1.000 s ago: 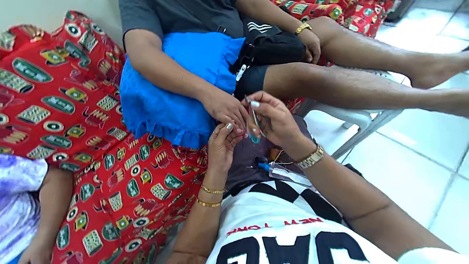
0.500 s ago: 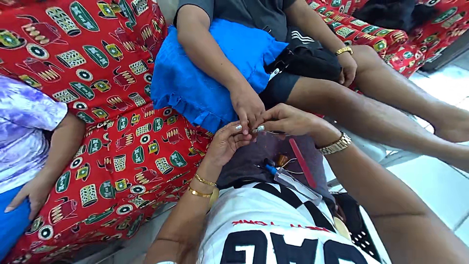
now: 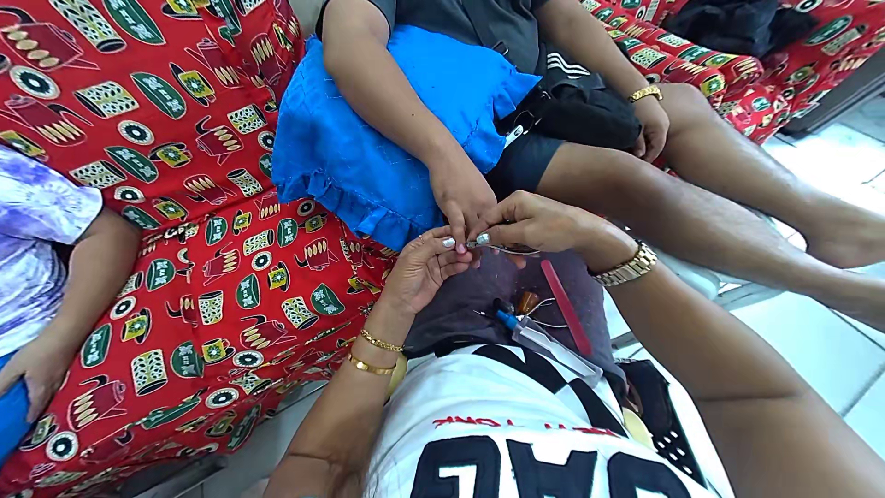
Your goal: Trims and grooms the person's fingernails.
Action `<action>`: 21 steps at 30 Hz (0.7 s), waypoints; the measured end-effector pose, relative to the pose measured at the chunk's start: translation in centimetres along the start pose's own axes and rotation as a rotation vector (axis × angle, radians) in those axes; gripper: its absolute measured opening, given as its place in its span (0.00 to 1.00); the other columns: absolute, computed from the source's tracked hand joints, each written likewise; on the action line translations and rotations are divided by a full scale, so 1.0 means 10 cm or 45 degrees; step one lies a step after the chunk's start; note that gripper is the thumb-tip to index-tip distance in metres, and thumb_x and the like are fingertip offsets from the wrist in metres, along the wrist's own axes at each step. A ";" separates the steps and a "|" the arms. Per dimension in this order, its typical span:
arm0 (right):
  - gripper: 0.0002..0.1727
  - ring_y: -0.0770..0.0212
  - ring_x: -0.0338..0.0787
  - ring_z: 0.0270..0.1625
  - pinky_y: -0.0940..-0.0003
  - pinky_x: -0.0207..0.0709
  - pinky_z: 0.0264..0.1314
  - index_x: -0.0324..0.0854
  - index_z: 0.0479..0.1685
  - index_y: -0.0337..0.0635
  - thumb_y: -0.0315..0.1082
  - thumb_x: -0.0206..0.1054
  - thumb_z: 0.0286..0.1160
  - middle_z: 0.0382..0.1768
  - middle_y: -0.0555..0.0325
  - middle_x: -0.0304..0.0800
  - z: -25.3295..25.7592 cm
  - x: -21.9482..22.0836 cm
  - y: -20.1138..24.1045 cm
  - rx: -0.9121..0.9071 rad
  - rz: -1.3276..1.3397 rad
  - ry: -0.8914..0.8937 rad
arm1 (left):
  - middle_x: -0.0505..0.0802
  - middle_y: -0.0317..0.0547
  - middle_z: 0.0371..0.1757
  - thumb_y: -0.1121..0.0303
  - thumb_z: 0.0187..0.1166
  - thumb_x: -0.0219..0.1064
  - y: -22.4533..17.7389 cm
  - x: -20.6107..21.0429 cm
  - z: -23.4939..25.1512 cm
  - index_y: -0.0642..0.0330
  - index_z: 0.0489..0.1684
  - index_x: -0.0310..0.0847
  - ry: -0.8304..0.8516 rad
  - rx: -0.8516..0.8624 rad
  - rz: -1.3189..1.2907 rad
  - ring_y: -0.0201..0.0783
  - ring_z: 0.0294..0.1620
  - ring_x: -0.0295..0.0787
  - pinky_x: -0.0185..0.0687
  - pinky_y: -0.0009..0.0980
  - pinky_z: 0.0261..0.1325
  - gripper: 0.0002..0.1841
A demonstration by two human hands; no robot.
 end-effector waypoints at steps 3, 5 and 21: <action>0.13 0.80 0.75 0.13 0.84 0.69 0.16 0.90 0.43 0.34 0.28 0.58 0.88 0.23 0.65 0.91 0.01 -0.01 0.03 0.033 -0.008 0.007 | 0.94 0.47 0.34 0.76 0.86 0.53 0.00 0.00 0.00 0.61 0.47 0.84 -0.016 -0.012 0.018 0.33 0.30 0.94 0.92 0.25 0.39 0.11; 0.13 0.78 0.76 0.14 0.84 0.69 0.16 0.90 0.42 0.34 0.28 0.59 0.88 0.23 0.64 0.91 0.03 -0.02 0.04 0.057 -0.025 0.018 | 0.94 0.47 0.34 0.76 0.86 0.53 0.00 0.00 0.00 0.61 0.47 0.84 -0.018 -0.013 0.016 0.33 0.30 0.94 0.92 0.25 0.38 0.11; 0.13 0.77 0.79 0.15 0.83 0.71 0.17 0.91 0.44 0.34 0.26 0.58 0.88 0.26 0.63 0.93 0.05 -0.05 0.14 0.099 -0.126 0.065 | 0.95 0.47 0.33 0.77 0.85 0.53 -0.01 0.02 0.01 0.62 0.46 0.85 0.001 0.011 0.011 0.33 0.31 0.95 0.92 0.26 0.40 0.12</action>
Point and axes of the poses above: each hand's wrist, its own z-axis towards the middle knuckle, its own x-axis out of the palm, y = z × x, the point moved 5 cm from there along z, towards the middle knuckle
